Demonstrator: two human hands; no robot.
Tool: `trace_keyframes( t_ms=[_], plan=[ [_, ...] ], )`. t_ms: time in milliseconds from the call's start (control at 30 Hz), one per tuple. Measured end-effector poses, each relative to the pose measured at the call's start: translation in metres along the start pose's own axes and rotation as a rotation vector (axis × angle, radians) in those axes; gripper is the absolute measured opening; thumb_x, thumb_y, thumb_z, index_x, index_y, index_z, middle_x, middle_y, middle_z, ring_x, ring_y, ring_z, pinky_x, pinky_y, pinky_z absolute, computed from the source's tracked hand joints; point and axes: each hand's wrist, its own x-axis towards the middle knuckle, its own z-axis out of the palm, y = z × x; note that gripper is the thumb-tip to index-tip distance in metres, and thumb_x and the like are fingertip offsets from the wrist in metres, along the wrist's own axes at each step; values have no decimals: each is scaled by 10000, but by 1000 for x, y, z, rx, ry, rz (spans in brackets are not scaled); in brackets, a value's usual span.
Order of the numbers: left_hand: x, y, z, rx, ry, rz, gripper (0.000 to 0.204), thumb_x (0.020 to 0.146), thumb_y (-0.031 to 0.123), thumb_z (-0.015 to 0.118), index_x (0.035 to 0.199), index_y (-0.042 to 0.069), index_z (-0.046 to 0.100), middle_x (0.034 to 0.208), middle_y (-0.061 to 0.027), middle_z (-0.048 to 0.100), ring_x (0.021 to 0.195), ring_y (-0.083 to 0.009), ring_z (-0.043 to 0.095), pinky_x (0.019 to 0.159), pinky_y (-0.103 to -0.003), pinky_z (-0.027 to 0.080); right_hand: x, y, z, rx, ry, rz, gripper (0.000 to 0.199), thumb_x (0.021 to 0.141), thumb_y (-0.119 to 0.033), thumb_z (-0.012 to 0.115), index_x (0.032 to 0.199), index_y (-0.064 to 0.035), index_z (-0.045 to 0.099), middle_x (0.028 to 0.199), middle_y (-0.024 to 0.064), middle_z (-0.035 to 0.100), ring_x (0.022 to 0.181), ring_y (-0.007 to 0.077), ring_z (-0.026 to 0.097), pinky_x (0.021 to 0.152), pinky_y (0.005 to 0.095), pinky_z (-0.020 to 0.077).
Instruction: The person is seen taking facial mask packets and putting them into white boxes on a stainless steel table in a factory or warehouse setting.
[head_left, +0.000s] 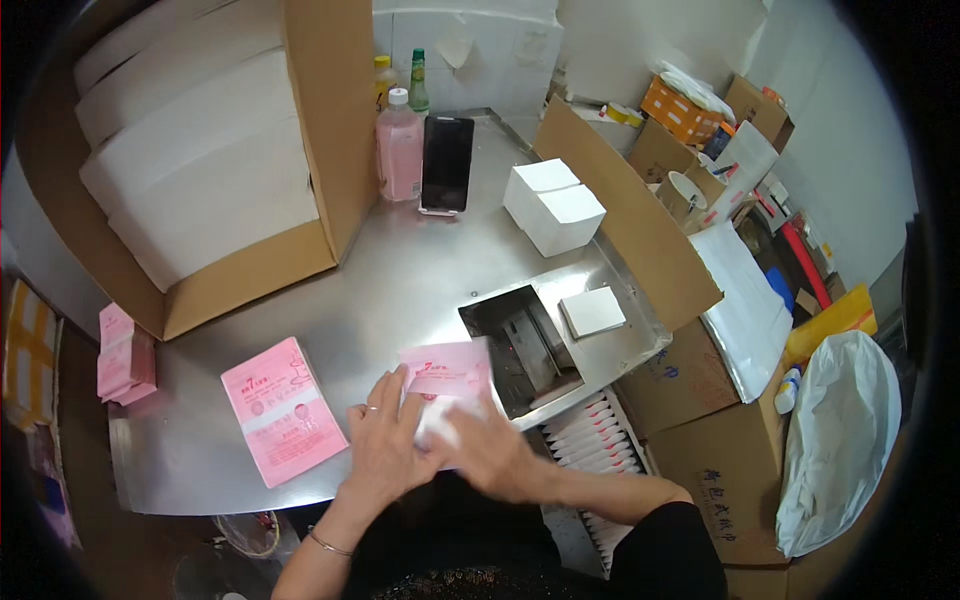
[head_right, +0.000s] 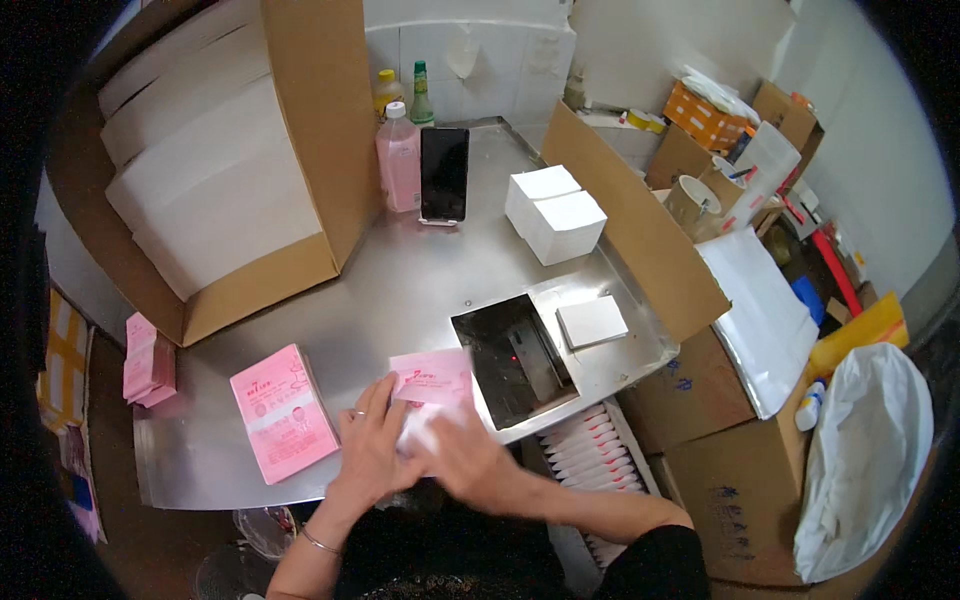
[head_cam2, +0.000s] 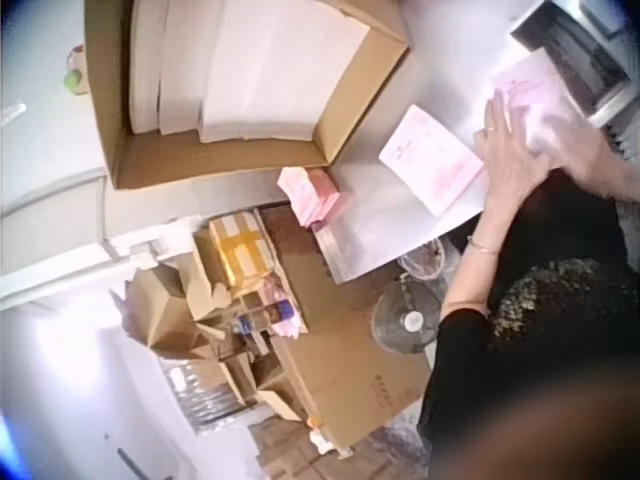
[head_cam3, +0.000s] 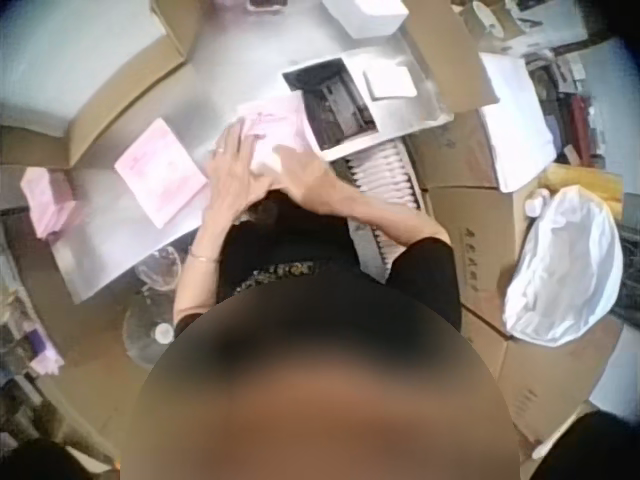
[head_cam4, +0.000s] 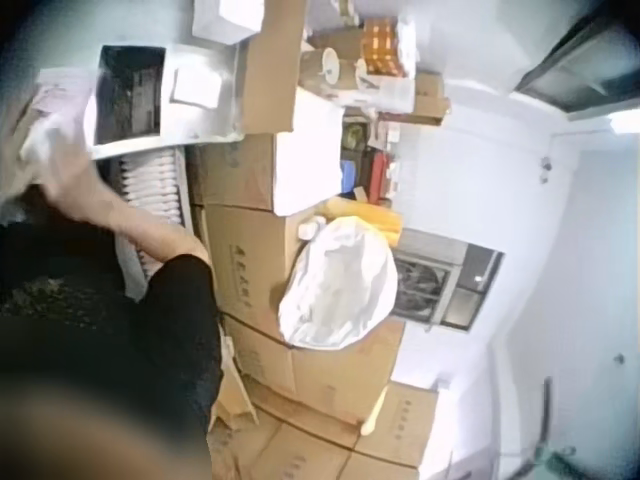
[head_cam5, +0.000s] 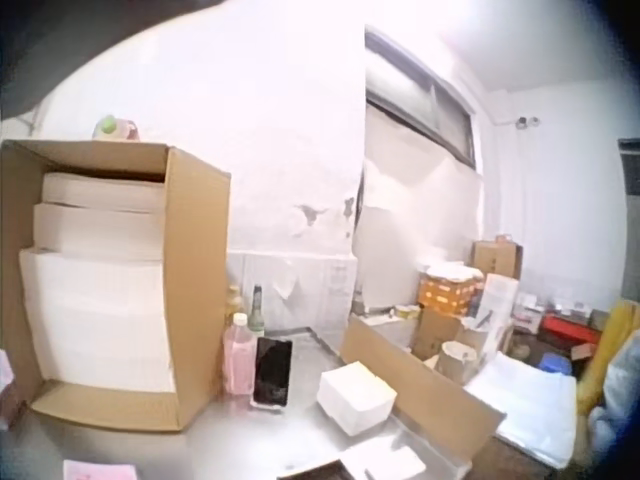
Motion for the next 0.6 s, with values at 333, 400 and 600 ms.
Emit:
trace_keyframes(
  t_ms=[333, 400, 600],
  plan=[
    [8, -4, 8, 208, 26, -16, 561, 760, 298, 699, 1270, 82, 605, 1435, -178, 472, 1271, -433, 437, 987, -561, 342, 20, 66, -24, -260, 16, 482, 201, 777, -60, 615, 961, 19, 621, 903, 183, 609, 861, 359, 586, 863, 486, 456],
    [9, 10, 5, 289, 53, -98, 502, 799, 335, 675, 1258, 139, 629, 1272, -155, 536, 1081, -360, 496, 875, -497, 375, -7, 108, -35, -521, -1, 697, 122, 835, -78, 632, 916, 13, 620, 877, 172, 584, 856, 348, 565, 778, 455, 464],
    [18, 14, 4, 288, 72, -68, 516, 791, 438, 709, 1141, 67, 630, 1161, -171, 543, 1037, -356, 502, 823, -474, 384, -44, 152, -28, -525, 70, 738, 146, 892, -116, 642, 810, 1, 612, 878, 161, 561, 861, 331, 550, 755, 436, 453]
  ],
)
